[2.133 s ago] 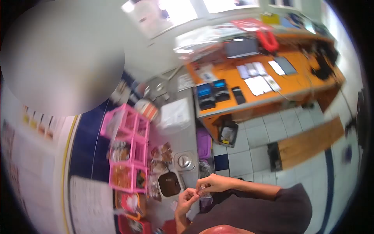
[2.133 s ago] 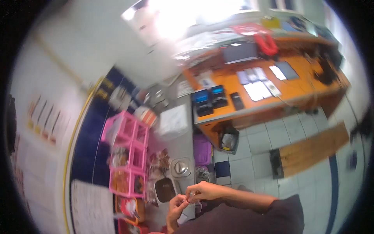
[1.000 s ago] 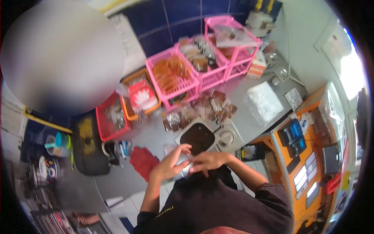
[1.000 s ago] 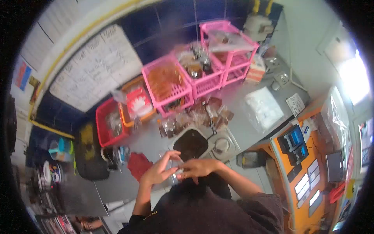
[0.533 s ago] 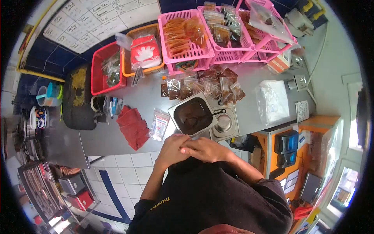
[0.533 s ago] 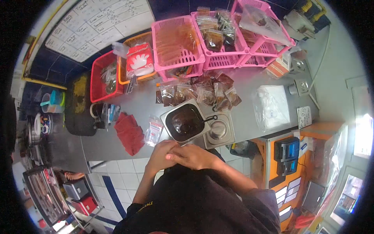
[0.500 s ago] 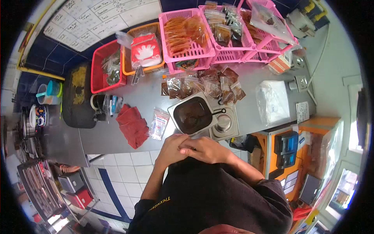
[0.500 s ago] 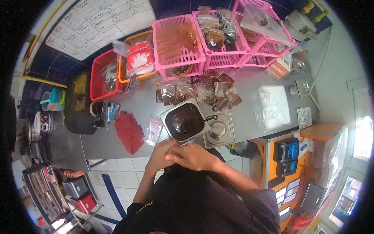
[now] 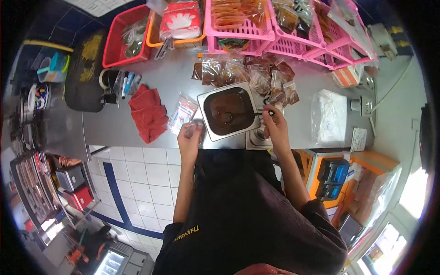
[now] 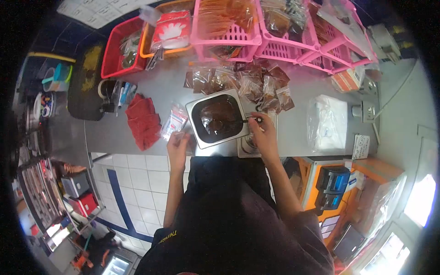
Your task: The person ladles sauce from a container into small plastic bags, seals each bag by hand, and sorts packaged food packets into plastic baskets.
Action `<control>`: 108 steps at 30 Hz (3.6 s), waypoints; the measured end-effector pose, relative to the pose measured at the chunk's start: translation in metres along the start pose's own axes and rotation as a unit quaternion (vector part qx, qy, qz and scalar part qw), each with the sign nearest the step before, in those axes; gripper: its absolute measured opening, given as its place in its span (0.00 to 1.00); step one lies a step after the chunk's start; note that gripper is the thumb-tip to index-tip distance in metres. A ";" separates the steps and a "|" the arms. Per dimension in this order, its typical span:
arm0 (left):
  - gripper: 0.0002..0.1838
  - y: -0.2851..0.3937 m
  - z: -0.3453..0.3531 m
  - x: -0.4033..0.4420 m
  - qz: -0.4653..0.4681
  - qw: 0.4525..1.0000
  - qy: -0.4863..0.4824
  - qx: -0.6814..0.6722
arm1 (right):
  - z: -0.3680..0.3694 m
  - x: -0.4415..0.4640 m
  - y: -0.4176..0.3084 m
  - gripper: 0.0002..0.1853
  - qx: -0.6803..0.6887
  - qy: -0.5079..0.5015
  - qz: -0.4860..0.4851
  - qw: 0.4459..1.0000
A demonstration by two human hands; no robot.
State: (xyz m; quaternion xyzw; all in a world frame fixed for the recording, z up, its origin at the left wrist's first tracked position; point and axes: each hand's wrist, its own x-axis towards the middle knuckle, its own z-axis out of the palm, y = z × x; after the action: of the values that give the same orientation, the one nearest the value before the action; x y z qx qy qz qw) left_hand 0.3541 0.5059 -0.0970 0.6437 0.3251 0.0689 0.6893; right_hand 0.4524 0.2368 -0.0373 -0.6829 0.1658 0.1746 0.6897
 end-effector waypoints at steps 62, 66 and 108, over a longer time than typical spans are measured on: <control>0.16 0.066 0.020 -0.009 0.355 0.928 -0.094 0.060 | -0.053 0.047 -0.051 0.17 0.205 -0.084 0.022 0.975; 0.17 0.073 0.033 -0.009 0.338 0.935 -0.079 0.074 | -0.052 0.037 -0.088 0.16 0.206 -0.098 0.002 0.974; 0.15 0.099 0.064 -0.011 0.296 0.952 -0.076 0.012 | -0.036 -0.032 -0.166 0.16 -0.076 -0.273 -0.379 0.881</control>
State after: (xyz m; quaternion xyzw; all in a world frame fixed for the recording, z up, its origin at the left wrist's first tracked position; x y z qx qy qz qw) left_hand 0.4123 0.4621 -0.0035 0.7227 0.0681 0.2167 0.6528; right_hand 0.5023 0.1989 0.1238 -0.6693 -0.3147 0.0916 0.6668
